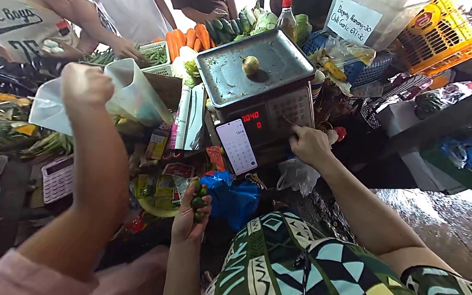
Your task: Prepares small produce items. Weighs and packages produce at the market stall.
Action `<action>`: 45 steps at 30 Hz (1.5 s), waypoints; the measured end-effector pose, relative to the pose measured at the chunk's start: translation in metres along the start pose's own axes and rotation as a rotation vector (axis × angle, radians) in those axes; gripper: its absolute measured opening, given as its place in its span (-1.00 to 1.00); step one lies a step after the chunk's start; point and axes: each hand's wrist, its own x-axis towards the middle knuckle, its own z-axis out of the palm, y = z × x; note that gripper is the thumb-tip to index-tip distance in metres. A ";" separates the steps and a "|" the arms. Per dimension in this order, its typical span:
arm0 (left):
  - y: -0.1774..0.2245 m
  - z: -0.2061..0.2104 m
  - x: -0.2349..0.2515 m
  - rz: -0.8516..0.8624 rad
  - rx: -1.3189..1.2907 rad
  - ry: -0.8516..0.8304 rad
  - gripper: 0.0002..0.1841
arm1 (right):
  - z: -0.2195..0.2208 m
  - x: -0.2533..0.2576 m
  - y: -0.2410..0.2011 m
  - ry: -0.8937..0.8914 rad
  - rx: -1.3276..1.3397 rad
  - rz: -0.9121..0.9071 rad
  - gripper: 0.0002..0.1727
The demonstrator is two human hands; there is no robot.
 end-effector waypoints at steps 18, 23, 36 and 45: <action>0.009 -0.037 -0.015 0.021 -0.079 0.068 -0.72 | 0.092 -0.057 -0.034 0.247 0.176 -0.526 -0.58; 0.006 -0.035 -0.013 0.011 -0.094 0.076 -0.74 | 0.094 -0.053 -0.037 0.240 0.113 -0.534 -0.57; 0.075 0.140 0.008 0.867 0.858 -0.370 -0.68 | -0.062 0.069 -0.059 0.394 0.355 -0.273 -0.35; 0.083 0.257 0.130 1.041 1.789 -0.343 -0.61 | -0.084 0.121 -0.023 0.303 0.220 -0.237 -0.24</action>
